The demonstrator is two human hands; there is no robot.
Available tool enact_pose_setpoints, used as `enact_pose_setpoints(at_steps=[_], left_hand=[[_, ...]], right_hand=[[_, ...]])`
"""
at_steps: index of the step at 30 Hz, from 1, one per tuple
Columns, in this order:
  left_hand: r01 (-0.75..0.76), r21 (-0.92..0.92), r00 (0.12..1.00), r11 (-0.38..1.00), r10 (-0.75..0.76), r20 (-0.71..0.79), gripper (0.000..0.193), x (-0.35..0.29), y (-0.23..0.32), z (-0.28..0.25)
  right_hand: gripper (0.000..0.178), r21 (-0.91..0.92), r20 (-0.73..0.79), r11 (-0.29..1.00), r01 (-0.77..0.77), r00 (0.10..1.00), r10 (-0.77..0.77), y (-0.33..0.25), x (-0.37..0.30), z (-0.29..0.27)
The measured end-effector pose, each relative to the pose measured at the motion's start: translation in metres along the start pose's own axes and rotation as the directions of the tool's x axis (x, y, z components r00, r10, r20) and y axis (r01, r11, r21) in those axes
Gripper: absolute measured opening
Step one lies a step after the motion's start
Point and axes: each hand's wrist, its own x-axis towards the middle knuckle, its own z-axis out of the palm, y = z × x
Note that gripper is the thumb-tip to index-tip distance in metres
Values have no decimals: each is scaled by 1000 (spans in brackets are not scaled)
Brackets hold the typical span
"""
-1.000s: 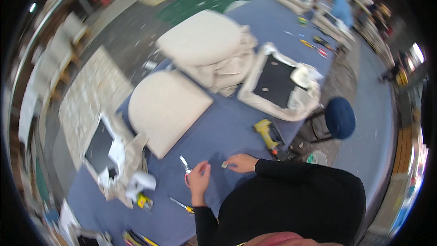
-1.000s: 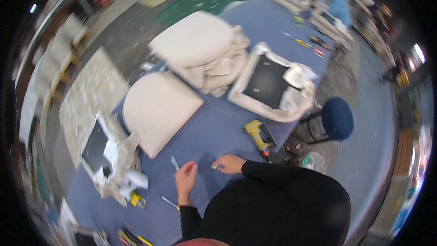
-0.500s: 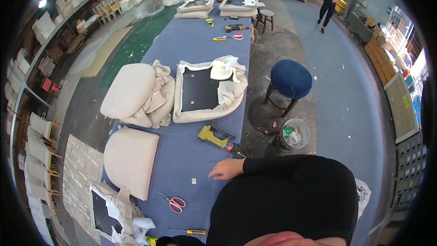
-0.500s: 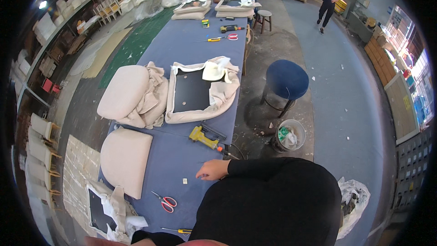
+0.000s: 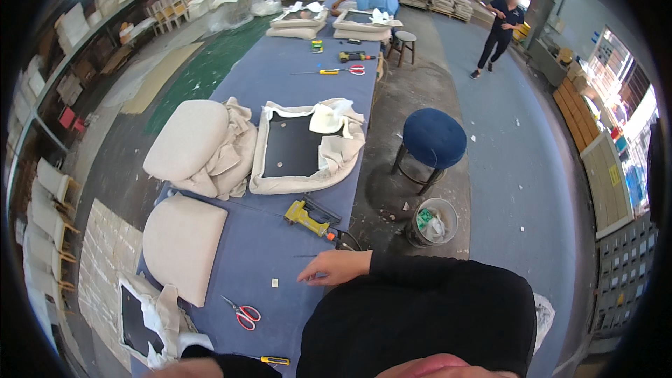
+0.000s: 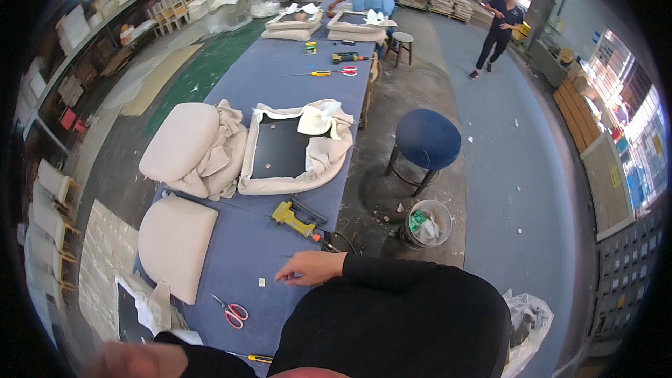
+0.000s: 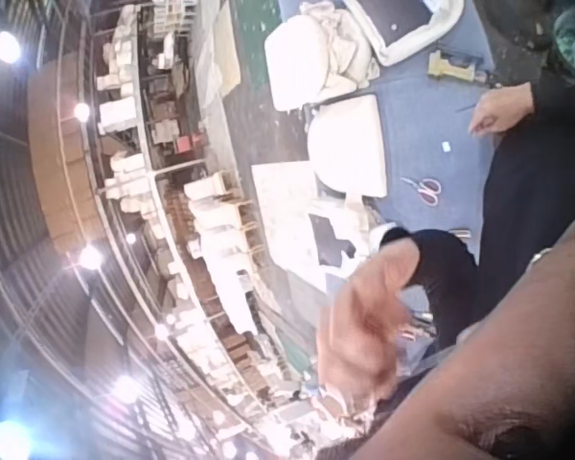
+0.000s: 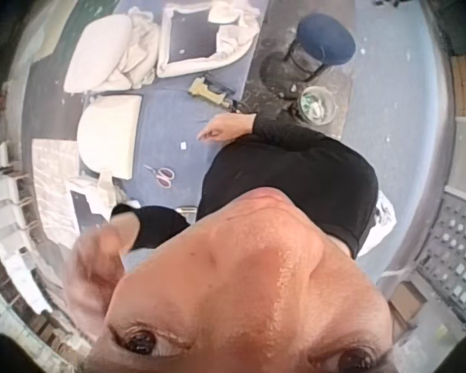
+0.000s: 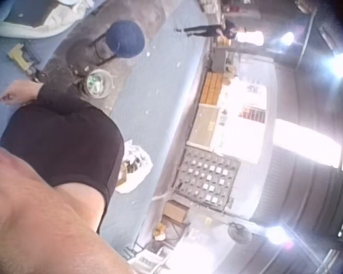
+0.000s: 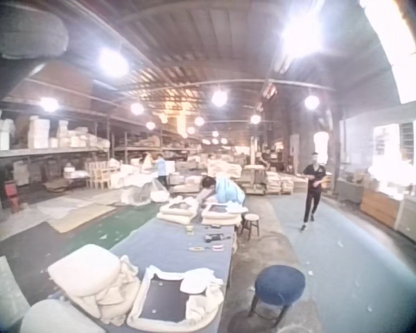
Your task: The person upholsters a chair cushion by wrapping it with fabric and securing it with a staple gun. They trim excess fabric with scissors and use a screwdriver to adjust the material. The person works on multiple cushions, flipping them to staple different sides.
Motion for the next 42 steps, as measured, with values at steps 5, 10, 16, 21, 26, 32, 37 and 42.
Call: enact_pose_setpoints(at_steps=[5,10,16,21,26,32,37,42], left_hand=[[918,311,300,246,-944,-138,11,-107,-4,-30],[929,370,75,2,-980,-184,18,-161,-35,25],[930,366,86,-14,-962,-257,25,-155,-30,36],[912,363,-67,-192,-942,-329,26,-173,-3,9],[729,651,201,-211,-843,-500,33,-185,3,7],[562,739,203,-372,-804,-559,33,-217,15,-20],[850,357,-6,-387,-684,-729,18,-210,22,-35],[891,307,29,-335,-633,-774,18,-214,26,-53]], right_hand=[[43,623,-241,701,348,937,-252,-120,9,-80],[101,682,230,487,545,472,-851,-176,28,-157],[70,-58,-476,918,392,797,-370,-147,-81,-270],[46,-286,-934,744,-604,349,-75,-3,-130,-323],[25,212,-639,949,-232,702,314,-18,-9,-122],[21,762,-244,645,-57,898,367,-35,69,-30],[44,576,-537,779,246,833,134,-50,105,-37],[43,591,50,780,-204,975,217,-43,100,-60]])
